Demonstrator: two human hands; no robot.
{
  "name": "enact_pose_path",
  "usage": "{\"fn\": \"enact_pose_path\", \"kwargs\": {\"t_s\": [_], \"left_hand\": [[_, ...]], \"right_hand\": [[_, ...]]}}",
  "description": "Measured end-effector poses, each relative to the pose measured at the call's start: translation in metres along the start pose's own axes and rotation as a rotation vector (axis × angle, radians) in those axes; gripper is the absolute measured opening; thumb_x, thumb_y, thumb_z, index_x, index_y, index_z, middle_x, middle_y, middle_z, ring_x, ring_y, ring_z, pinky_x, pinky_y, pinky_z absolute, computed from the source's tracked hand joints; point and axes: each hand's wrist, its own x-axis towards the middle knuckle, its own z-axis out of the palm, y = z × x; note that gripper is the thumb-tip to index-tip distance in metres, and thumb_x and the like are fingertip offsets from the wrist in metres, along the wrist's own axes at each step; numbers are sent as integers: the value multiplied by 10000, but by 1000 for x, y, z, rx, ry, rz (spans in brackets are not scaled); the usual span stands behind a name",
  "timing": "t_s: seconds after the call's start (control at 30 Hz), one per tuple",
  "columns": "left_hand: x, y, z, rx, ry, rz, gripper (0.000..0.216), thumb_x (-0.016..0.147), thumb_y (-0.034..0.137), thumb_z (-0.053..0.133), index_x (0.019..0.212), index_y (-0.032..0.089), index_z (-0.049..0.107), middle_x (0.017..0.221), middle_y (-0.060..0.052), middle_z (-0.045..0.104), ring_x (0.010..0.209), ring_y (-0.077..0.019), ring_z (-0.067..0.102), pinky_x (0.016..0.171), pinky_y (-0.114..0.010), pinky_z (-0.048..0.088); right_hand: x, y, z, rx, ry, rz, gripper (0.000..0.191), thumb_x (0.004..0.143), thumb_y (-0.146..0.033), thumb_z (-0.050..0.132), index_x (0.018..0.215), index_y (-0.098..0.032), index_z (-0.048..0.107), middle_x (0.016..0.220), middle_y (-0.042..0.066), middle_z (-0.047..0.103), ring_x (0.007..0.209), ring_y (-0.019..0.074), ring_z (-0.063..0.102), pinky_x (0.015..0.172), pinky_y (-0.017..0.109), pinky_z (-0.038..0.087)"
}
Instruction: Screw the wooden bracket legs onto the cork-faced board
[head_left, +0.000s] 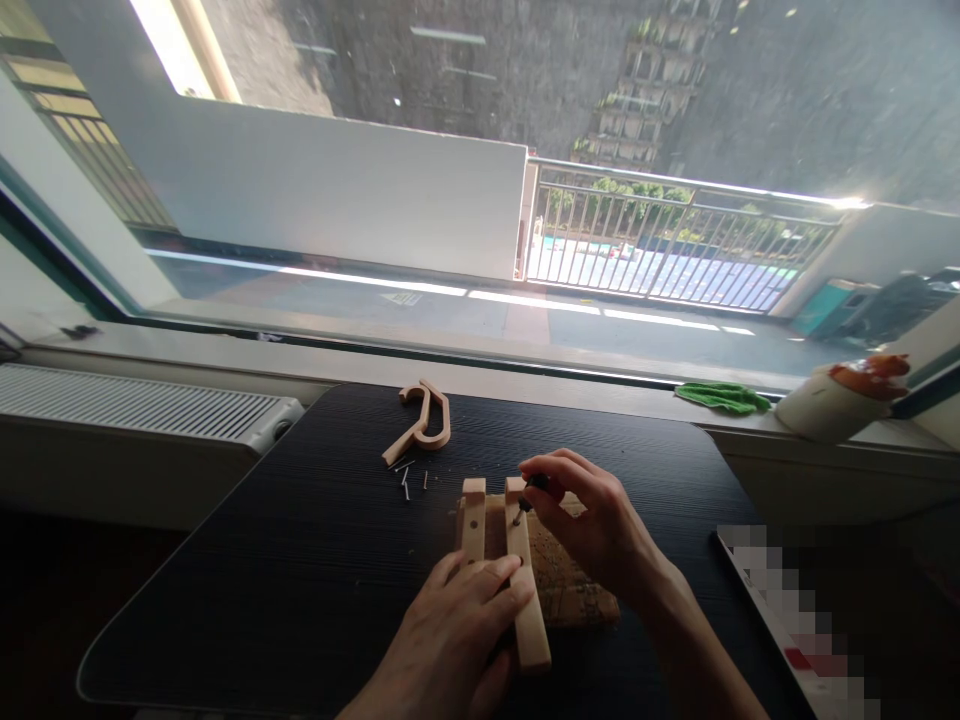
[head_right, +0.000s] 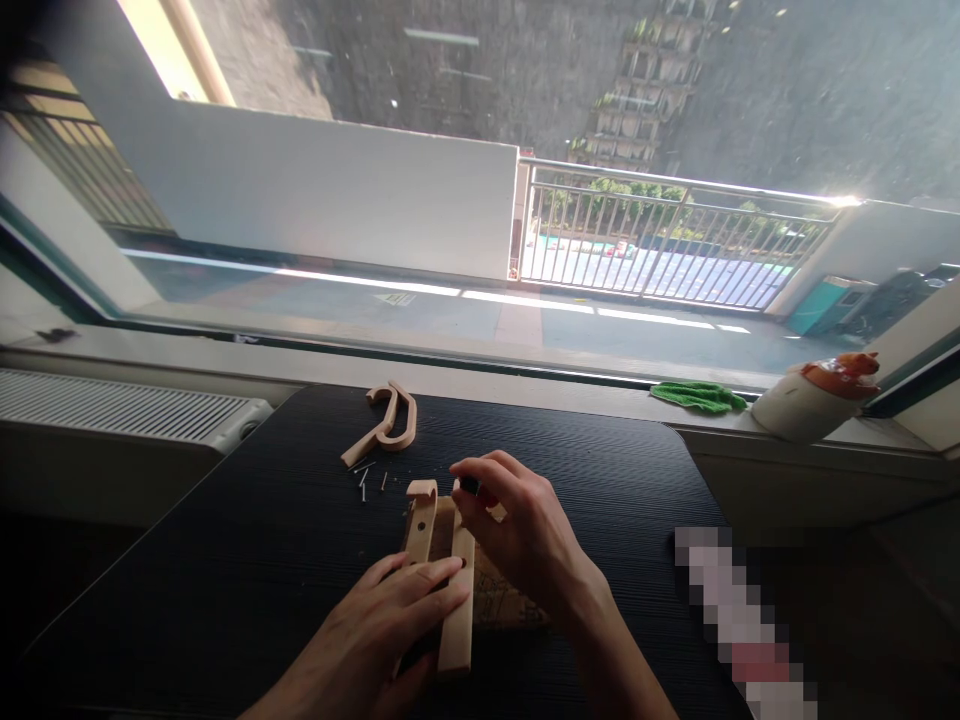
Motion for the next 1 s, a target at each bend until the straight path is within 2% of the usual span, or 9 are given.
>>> {"fn": "enact_pose_path", "kwargs": {"t_s": [0.13, 0.27, 0.47, 0.6, 0.7, 1.0], "left_hand": [[0, -1, 2, 9, 26, 13, 556, 706, 113, 517, 1228, 305, 506, 1314, -2, 550, 1158, -216, 535, 995, -435, 374], [1, -4, 4, 23, 31, 31, 547, 713, 131, 521, 1230, 309, 505, 1322, -1, 543, 1145, -221, 545, 989, -439, 379], [0, -5, 3, 25, 27, 33, 554, 713, 123, 518, 1232, 314, 501, 1324, 0, 541, 1138, -228, 550, 991, -452, 374], [0, -3, 2, 9, 22, 24, 563, 694, 114, 520, 1221, 314, 510, 1310, 3, 553, 1126, -225, 556, 992, -450, 373], [0, -2, 1, 0, 23, 20, 560, 682, 103, 524, 1205, 304, 527, 1308, -4, 554, 1124, -225, 555, 995, -443, 370], [-2, -5, 6, -14, 78, 45, 560, 706, 103, 535, 1227, 307, 526, 1307, -20, 556, 1147, -229, 535, 1010, -429, 358]], "right_hand": [[0, 0, -2, 10, -19, -27, 293, 878, -154, 491, 1150, -234, 565, 1010, 12, 607, 787, 104, 584, 727, 232, 473], [-1, 1, -4, 1, -28, -18, 288, 904, -197, 485, 1179, -243, 559, 1002, 12, 602, 779, 105, 578, 722, 242, 467], [0, 3, -4, -29, 1, -4, 234, 873, -259, 571, 1104, -235, 597, 845, -6, 584, 706, 107, 553, 693, 252, 464], [2, 2, -1, -1, 52, -15, 189, 836, -222, 611, 1024, -205, 600, 927, 9, 609, 695, 97, 552, 688, 242, 474], [2, 0, 1, 9, 46, -17, 194, 856, -189, 569, 1045, -212, 605, 946, 11, 619, 695, 92, 559, 697, 234, 483], [1, -5, -2, 31, -23, -49, 318, 894, -142, 452, 1169, -231, 585, 1061, 40, 626, 897, 142, 605, 785, 266, 485]]}}
